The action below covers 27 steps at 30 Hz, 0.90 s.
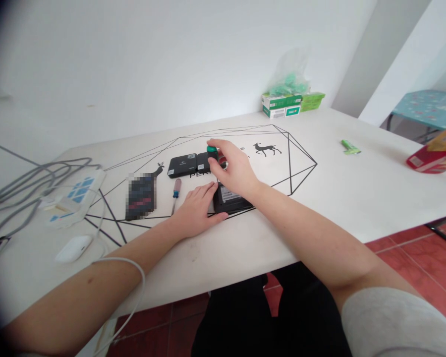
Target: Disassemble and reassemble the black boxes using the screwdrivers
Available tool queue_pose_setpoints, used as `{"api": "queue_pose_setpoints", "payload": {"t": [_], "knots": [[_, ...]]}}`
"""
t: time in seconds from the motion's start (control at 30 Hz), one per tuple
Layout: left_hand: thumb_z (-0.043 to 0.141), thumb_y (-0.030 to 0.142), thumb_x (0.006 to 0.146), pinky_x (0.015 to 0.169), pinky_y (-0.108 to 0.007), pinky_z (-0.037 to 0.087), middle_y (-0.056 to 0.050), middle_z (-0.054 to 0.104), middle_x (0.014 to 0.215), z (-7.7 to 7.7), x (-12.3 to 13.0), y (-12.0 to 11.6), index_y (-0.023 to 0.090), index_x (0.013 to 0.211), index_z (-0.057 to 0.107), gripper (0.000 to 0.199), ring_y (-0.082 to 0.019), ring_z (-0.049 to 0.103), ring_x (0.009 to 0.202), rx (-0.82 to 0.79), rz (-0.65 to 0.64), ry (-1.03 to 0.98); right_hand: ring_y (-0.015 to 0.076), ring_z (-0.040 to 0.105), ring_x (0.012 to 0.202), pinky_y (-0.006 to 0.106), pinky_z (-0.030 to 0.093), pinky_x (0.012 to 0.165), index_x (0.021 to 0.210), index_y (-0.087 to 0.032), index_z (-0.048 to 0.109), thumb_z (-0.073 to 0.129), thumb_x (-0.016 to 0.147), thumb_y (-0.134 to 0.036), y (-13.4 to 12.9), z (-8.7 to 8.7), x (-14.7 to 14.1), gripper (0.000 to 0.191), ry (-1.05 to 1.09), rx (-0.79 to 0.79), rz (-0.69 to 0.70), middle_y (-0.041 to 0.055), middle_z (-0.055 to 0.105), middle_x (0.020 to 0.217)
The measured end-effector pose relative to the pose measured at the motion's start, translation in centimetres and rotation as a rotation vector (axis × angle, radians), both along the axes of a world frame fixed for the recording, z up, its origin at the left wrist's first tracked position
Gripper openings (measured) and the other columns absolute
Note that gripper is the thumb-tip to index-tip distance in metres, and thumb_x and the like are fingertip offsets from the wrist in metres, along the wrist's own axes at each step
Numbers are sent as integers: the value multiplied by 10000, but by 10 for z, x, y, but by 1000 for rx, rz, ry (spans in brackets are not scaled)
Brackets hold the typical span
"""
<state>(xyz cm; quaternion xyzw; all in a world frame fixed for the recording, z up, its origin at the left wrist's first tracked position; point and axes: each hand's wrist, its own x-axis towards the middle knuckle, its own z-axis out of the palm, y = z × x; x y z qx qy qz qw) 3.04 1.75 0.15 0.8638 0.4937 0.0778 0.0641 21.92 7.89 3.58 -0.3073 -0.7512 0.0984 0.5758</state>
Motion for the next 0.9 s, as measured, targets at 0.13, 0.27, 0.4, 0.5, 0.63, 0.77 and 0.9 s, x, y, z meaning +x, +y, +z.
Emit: {"api": "queue_pose_setpoints", "payload": {"t": [0.13,0.27,0.4,0.5,0.63,0.77,0.9], "knots": [[556,696,969,1244,-618,333,-261,399,1688,-2,-1,0,86,1653,338,941,-438,405,1534,16,-3,-6,218,690,1058,339,684,741,1344,-249,635,480,962,-171,-1,0,0,419,5,28,4,121,671,1278],[558,693,970,1249,-612,331,-262,395,1691,-2,-1,1,83,1651,341,940,-437,407,1534,14,-3,2,233,683,1103,383,687,810,1306,-246,672,430,962,-128,0,1,0,437,-9,76,7,113,700,1200],[546,698,973,1245,-623,330,-268,389,1693,-2,-1,1,78,1650,338,941,-441,400,1536,12,-6,-2,222,700,1051,402,684,839,1334,-249,644,495,994,-208,1,0,1,373,-22,76,14,100,720,1239],[555,692,970,1240,-628,334,-264,396,1689,-2,-1,1,92,1650,341,933,-441,407,1530,13,-9,-8,209,705,990,374,687,773,1334,-256,628,601,993,-300,2,-1,0,346,-19,43,27,90,715,1241],[572,676,966,1248,-616,332,-271,393,1688,-1,0,0,68,1649,339,944,-439,400,1538,-4,-2,0,205,707,984,382,691,788,1309,-258,630,604,1003,-304,1,-1,0,311,-9,47,31,89,708,1246],[573,683,962,1247,-627,331,-269,394,1689,0,0,0,81,1650,341,943,-445,402,1538,-2,5,-9,210,706,996,389,692,801,1320,-265,618,592,1012,-321,2,0,1,314,-11,59,18,88,699,1249],[558,693,964,1242,-627,336,-272,396,1688,1,0,0,73,1646,344,946,-447,404,1532,-7,0,-19,221,699,1002,402,694,801,1327,-272,614,600,1013,-354,4,0,3,324,3,70,-5,87,697,1224]]}}
